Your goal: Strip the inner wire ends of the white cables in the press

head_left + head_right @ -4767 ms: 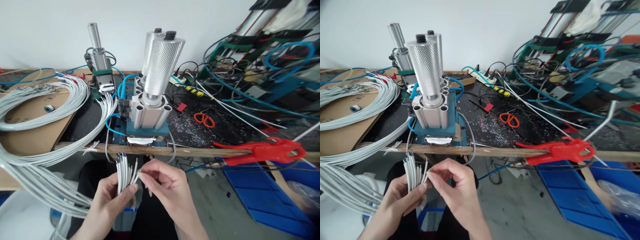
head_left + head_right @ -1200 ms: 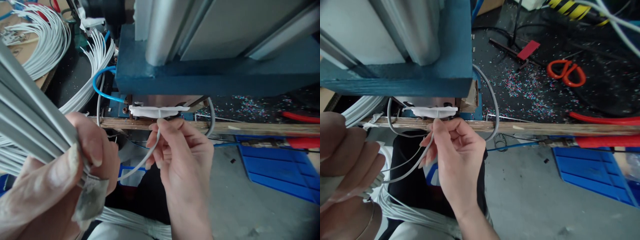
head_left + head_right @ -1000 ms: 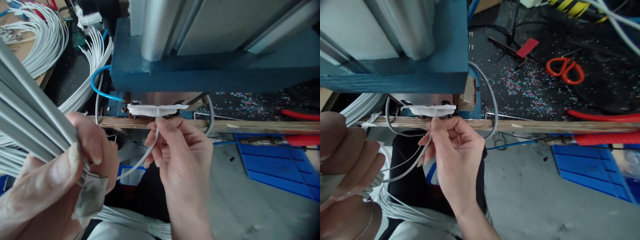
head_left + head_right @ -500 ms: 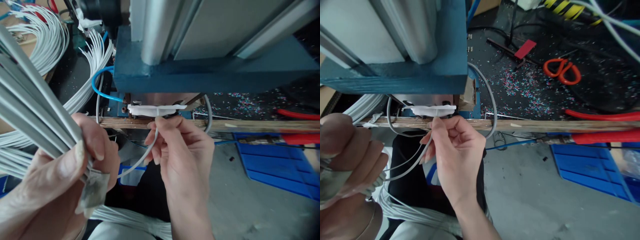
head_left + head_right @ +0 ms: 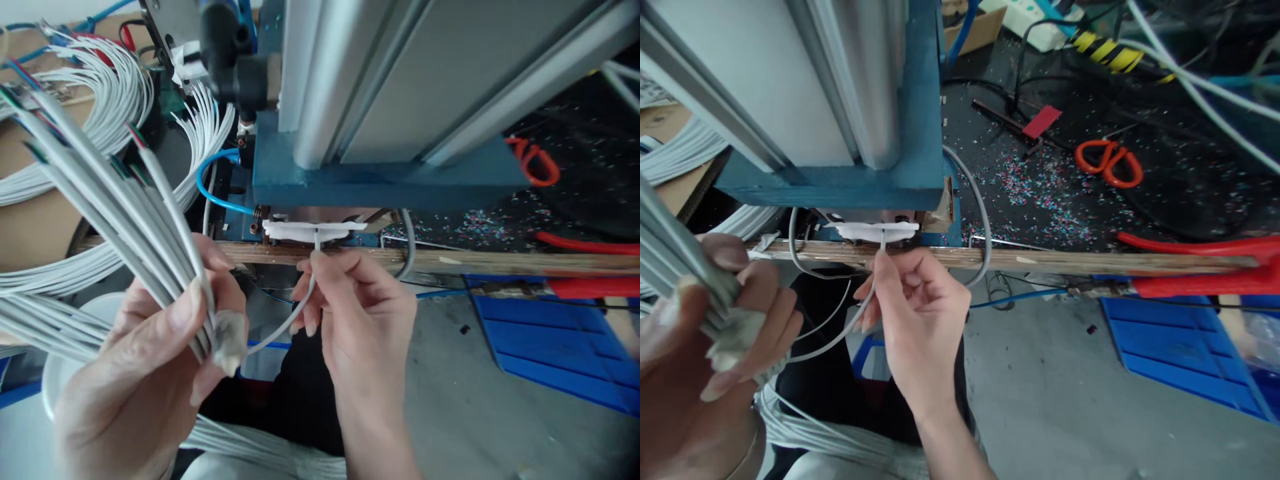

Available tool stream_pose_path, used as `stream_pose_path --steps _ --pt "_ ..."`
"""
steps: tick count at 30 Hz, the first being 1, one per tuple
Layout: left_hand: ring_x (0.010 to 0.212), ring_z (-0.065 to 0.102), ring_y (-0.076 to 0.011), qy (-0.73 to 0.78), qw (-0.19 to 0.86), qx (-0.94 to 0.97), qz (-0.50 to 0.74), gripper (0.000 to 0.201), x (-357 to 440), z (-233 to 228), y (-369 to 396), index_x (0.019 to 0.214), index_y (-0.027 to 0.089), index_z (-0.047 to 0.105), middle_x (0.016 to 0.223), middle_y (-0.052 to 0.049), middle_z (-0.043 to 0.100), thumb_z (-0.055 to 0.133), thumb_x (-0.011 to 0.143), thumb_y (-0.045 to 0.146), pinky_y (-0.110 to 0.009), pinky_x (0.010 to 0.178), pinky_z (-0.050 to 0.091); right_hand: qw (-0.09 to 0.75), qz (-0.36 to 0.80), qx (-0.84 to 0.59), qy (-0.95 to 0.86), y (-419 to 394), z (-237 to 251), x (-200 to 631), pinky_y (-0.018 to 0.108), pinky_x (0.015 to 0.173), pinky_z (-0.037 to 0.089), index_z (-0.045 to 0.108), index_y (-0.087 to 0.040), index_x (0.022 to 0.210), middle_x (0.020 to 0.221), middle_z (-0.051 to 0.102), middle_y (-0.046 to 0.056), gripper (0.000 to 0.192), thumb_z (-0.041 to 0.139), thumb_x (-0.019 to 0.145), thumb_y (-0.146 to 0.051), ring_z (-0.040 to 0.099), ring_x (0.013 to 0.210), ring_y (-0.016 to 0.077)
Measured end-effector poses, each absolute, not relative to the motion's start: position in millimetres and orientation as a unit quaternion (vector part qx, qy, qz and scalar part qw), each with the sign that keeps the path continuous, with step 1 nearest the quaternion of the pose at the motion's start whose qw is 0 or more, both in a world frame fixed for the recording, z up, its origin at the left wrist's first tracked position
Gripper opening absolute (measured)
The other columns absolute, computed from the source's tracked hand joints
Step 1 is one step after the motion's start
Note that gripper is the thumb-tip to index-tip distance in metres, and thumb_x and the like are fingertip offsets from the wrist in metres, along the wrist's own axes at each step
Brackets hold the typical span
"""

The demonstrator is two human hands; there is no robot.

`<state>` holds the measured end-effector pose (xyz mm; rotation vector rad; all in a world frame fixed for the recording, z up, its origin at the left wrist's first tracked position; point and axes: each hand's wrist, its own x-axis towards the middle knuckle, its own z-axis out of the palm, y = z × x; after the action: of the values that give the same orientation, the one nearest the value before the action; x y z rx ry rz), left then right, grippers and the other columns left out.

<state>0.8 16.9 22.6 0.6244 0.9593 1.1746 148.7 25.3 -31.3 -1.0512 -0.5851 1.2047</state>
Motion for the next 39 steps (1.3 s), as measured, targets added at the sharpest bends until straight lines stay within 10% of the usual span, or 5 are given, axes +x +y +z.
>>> stream_pose_path --steps 18,25,39 --pt "0.049 0.04 -0.0035 0.457 0.691 0.242 0.505 0.011 11 6 4 0.093 0.022 0.078 0.075 0.001 0.061 0.081 0.086 0.03 -0.013 0.042 0.031 0.625 0.4 -0.513 -0.432 -26 -50 148 0.019 0.042 0.051 0.065 -0.022 0.08 0.061 0.07 -0.003 0.016 0.069 0.094 -0.018 0.064 0.04 0.0116" --pt "0.048 0.036 -0.0046 0.477 0.706 0.264 0.452 0.025 11 0 -3 0.085 0.019 0.071 0.068 0.004 0.051 0.084 0.083 0.041 -0.018 0.044 0.026 0.382 0.353 -0.588 -0.619 -31 -56 165 0.023 0.037 0.029 0.043 -0.022 0.053 0.042 0.044 -0.005 0.048 0.065 0.095 -0.032 0.041 0.035 0.0088" --pt "0.049 0.033 -0.0047 0.435 0.735 0.339 0.394 0.025 7 -12 -16 0.092 0.017 0.067 0.068 0.004 0.05 0.075 0.093 0.041 -0.02 0.046 0.024 0.524 0.468 -0.496 -0.51 11 1 170 0.02 0.043 0.047 0.078 -0.021 0.085 0.072 0.07 0.001 0.011 0.078 0.088 -0.031 0.057 0.054 0.0111"
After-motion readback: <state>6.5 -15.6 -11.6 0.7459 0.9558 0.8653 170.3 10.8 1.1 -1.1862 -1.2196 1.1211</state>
